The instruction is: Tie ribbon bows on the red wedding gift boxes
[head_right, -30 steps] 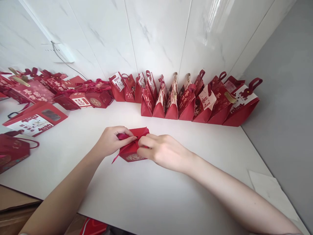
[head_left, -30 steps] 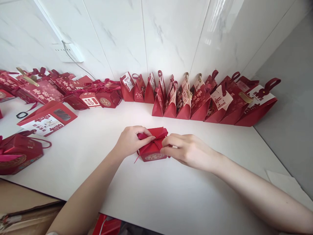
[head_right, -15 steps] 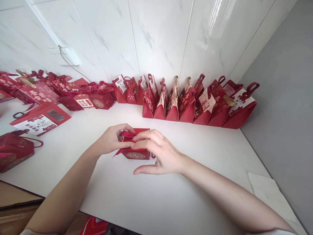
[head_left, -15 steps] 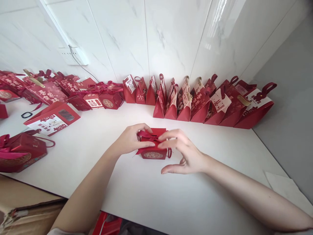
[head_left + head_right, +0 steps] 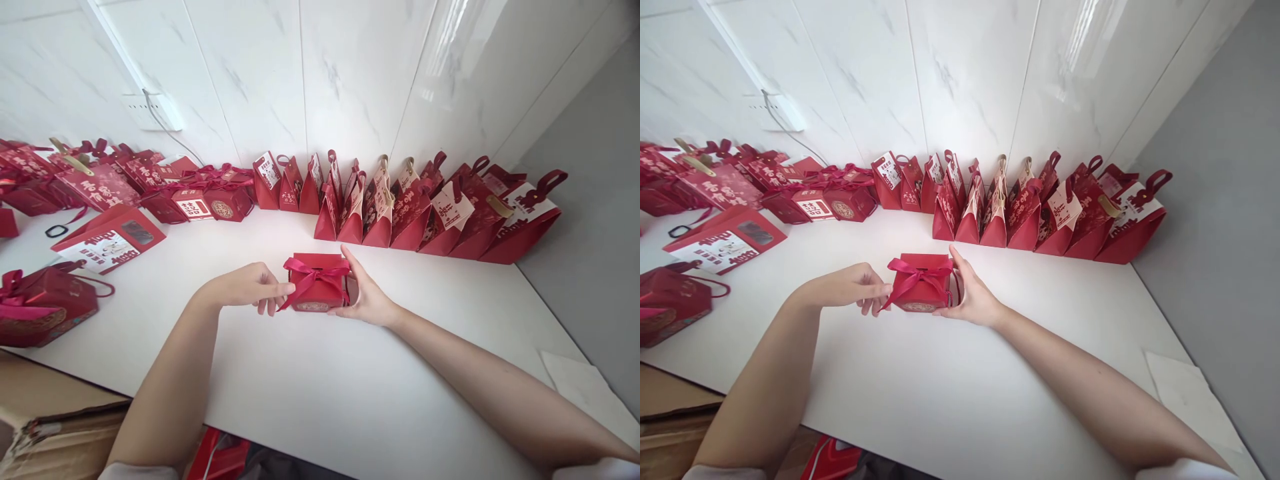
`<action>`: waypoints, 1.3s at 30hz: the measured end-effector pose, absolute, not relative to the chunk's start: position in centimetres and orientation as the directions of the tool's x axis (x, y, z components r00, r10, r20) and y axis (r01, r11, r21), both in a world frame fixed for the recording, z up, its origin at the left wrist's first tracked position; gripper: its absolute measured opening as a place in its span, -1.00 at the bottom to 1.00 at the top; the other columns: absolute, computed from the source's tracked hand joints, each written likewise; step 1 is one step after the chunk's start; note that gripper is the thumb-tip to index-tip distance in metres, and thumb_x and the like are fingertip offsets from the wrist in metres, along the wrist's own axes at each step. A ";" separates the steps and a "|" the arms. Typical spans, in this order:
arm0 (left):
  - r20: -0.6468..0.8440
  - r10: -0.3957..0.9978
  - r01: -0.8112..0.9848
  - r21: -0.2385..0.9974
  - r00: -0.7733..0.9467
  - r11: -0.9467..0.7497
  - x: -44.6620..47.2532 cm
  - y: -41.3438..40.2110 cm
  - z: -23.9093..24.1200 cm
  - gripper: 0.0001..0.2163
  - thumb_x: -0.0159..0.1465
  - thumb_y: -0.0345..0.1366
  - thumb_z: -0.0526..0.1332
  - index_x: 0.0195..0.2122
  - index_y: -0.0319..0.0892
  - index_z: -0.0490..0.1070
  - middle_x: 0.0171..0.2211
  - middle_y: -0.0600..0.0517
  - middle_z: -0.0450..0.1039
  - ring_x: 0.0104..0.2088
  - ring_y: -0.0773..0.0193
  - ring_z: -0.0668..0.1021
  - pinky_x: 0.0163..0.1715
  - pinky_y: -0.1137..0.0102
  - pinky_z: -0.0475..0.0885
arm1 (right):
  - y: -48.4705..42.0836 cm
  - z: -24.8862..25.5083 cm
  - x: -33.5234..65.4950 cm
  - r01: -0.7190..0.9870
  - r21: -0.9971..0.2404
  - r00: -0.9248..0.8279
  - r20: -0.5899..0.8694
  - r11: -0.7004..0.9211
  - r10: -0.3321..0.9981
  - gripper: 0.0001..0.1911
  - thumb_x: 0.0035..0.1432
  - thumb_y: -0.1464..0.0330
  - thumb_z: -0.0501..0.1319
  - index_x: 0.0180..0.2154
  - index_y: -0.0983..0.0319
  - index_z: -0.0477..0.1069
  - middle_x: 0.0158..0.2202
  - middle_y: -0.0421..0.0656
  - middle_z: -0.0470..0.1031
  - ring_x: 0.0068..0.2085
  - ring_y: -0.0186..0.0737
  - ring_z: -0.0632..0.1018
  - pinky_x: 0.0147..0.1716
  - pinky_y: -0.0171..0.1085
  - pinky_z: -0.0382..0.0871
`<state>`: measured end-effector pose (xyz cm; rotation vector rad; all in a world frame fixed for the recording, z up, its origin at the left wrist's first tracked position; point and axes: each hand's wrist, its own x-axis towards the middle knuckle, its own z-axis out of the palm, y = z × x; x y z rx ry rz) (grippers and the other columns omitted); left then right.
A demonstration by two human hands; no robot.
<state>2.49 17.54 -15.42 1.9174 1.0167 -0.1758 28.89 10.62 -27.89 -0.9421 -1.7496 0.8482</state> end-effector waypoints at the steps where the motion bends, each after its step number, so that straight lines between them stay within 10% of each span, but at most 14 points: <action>1: -0.509 0.553 0.704 0.675 0.660 -0.219 2.7 17.5 -15.5 -0.51 0.26 0.13 0.13 -0.43 -0.22 0.58 -0.44 -0.09 0.57 -0.50 0.26 0.55 -0.44 0.41 0.40 | 10.6 -27.8 28.9 0.282 -0.822 -0.223 0.446 0.495 0.867 0.29 -0.09 0.26 0.50 0.40 0.04 -0.36 0.30 0.05 0.08 0.31 0.07 0.22 0.29 0.08 0.11; 23: -0.369 0.583 0.596 0.761 0.724 -0.258 1.6 21.1 -18.7 -0.80 0.13 -0.15 0.34 -0.27 -0.11 0.56 -0.24 -0.01 0.56 -0.21 0.16 0.55 -0.23 0.34 0.43 | 11.2 -28.1 29.5 0.435 -0.725 -0.093 0.554 0.534 0.827 0.11 -0.03 0.37 0.42 0.38 0.01 -0.20 0.31 0.00 0.06 0.32 0.08 0.18 0.23 0.10 0.26; 30: 0.230 0.882 0.452 0.789 0.411 -0.417 3.4 20.5 -19.5 -0.69 0.29 -0.10 0.18 0.00 -0.09 0.42 0.08 -0.05 0.42 0.10 0.11 0.45 0.05 0.23 0.39 | 11.3 -27.9 29.7 0.348 -0.760 -0.280 0.475 0.549 0.834 0.02 0.04 0.20 0.41 0.38 0.10 -0.11 0.33 0.02 0.11 0.33 0.08 0.20 0.31 0.09 0.09; 39: 0.285 0.734 0.250 0.813 0.617 -0.526 6.7 17.0 -19.8 -0.86 0.28 -0.20 0.23 -0.29 -0.15 0.47 -0.01 -0.06 0.42 0.05 0.13 0.47 0.11 0.25 0.33 | 10.3 -26.4 29.7 0.363 -0.716 -0.102 0.606 0.597 0.789 -0.43 0.22 0.16 0.26 0.21 0.11 0.23 0.15 0.01 0.32 0.20 0.03 0.35 0.22 0.08 0.20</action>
